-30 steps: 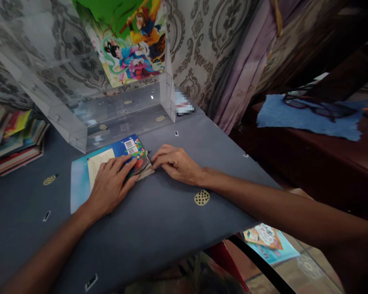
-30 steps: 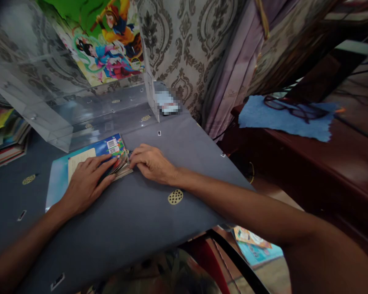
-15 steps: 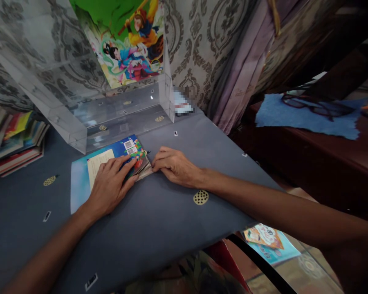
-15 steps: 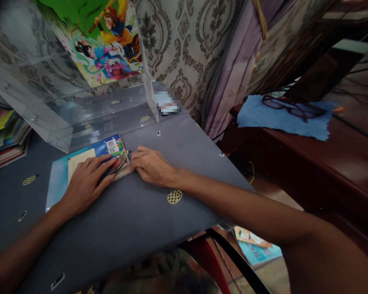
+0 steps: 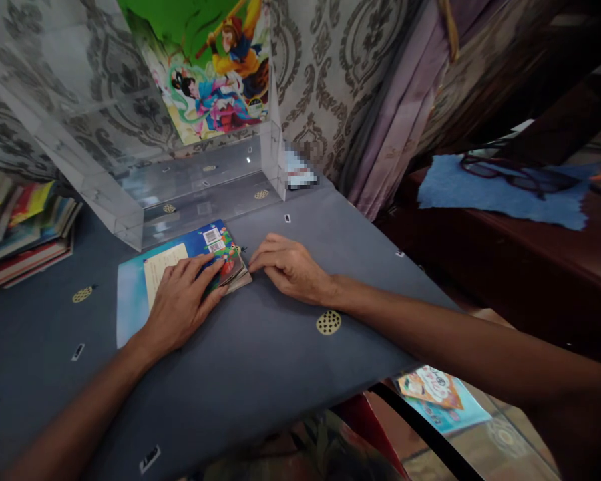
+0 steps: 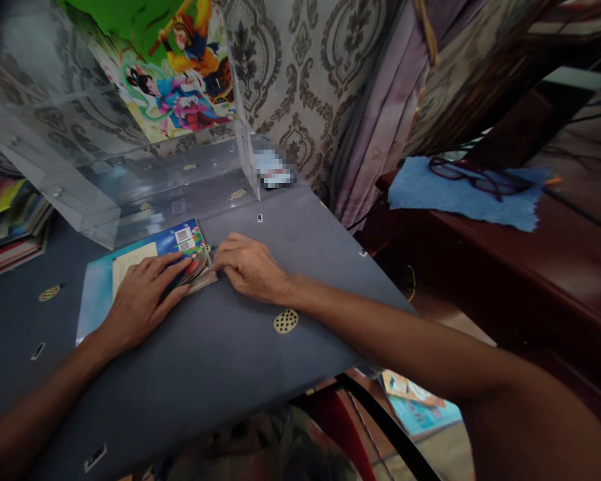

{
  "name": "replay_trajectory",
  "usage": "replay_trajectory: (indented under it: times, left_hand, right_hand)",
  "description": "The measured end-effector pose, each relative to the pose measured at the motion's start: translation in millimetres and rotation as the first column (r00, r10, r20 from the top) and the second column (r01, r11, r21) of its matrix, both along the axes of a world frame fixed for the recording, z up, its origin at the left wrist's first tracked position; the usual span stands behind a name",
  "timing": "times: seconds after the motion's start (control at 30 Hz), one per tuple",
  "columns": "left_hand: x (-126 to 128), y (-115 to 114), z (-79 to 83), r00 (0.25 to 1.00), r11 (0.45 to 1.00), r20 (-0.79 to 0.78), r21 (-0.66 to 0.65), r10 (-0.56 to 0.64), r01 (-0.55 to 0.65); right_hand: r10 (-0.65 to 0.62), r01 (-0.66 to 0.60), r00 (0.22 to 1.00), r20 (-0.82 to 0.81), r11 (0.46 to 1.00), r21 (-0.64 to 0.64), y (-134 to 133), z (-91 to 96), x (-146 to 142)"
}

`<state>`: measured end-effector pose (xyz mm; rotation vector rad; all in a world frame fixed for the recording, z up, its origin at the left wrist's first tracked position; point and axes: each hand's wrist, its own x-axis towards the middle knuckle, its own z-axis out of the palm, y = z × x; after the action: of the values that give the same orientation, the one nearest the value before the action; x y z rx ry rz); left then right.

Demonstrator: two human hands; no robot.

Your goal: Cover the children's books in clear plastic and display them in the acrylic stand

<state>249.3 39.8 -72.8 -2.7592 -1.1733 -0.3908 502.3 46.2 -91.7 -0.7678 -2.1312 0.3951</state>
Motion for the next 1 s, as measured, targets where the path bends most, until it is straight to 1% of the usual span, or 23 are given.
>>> replay_trajectory:
  times: [0.3, 0.53, 0.63, 0.8, 1.0]
  left_hand:
    - [0.2, 0.0, -0.5, 1.0, 1.0, 0.005, -0.01, 0.006, -0.006]
    - [0.3, 0.4, 0.3, 1.0, 1.0, -0.004, -0.023, -0.001, 0.001]
    - [0.0, 0.7, 0.3, 1.0, 1.0, -0.011, -0.021, 0.002, -0.002]
    - [-1.0, 0.9, -0.7, 1.0, 1.0, -0.007, -0.003, -0.001, 0.001]
    - [-0.5, 1.1, -0.5, 1.0, 1.0, -0.008, 0.011, -0.005, 0.005]
  right_hand:
    - [0.006, -0.006, 1.0, 0.001, 1.0, 0.002, -0.4, -0.1, 0.1]
    - [0.045, -0.041, 0.994, 0.098, 0.998, -0.041, 0.5, -2.0, 0.2]
    - [0.049, -0.045, 0.992, 0.114, 0.998, -0.039, 0.7, -3.6, -0.4]
    - [0.032, -0.03, 0.995, 0.095, 0.999, -0.021, 0.8, -4.4, -1.4]
    - [-0.031, 0.031, 0.999, -0.028, 0.999, 0.011, -0.2, -1.6, -0.6]
